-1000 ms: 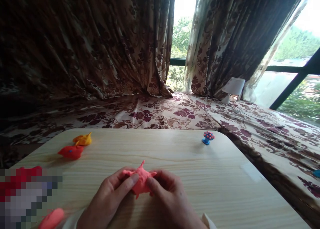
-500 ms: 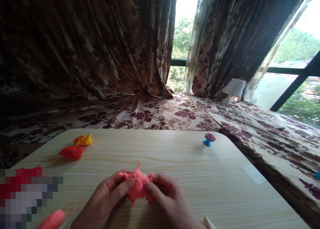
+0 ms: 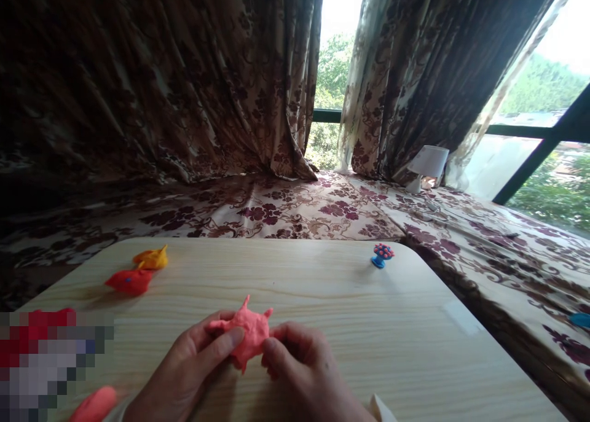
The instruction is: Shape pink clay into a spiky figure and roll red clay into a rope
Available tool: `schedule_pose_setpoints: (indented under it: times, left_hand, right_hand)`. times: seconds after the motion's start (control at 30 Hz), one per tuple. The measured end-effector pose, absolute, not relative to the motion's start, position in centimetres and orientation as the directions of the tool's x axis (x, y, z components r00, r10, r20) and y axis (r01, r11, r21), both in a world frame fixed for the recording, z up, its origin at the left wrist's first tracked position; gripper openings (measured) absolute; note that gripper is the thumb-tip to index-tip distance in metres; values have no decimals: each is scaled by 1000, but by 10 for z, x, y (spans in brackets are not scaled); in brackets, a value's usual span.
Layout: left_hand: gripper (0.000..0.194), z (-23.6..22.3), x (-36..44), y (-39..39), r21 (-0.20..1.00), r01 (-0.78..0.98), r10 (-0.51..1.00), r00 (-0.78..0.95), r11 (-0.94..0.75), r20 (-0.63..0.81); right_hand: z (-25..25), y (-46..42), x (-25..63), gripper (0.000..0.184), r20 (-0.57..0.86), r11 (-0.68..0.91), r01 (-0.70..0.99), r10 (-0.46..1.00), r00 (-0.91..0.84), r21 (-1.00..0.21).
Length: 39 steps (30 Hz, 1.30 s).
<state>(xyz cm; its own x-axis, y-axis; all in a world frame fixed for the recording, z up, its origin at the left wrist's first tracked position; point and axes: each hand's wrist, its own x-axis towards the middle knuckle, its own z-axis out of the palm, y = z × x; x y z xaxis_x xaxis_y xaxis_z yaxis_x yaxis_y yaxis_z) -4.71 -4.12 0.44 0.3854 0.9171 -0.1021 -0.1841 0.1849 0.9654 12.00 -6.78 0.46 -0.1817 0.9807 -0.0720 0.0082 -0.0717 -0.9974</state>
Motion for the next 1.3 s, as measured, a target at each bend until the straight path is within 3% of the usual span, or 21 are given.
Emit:
schedule_pose_setpoints:
  times: [0.3, 0.6, 0.87, 1.3]
  left_hand:
    - [17, 6, -47, -42, 823, -423, 895, 394, 380, -211]
    - [17, 7, -46, -43, 907, -284, 911, 362, 310, -198]
    - [20, 6, -46, -46, 910, -263, 883, 429, 321, -188]
    - [20, 6, -46, -46, 951, -179, 903, 398, 251, -163]
  right_hand:
    - [-2, -69, 118, 24, -28, -58, -115, 968, -250, -992]
    - [2, -69, 116, 35, -66, -68, -2, 979, -192, -998]
    - [0, -71, 116, 27, -25, -44, -90, 979, -203, -995]
    - [7, -71, 117, 33, -47, -41, 37, 977, -209, -998]
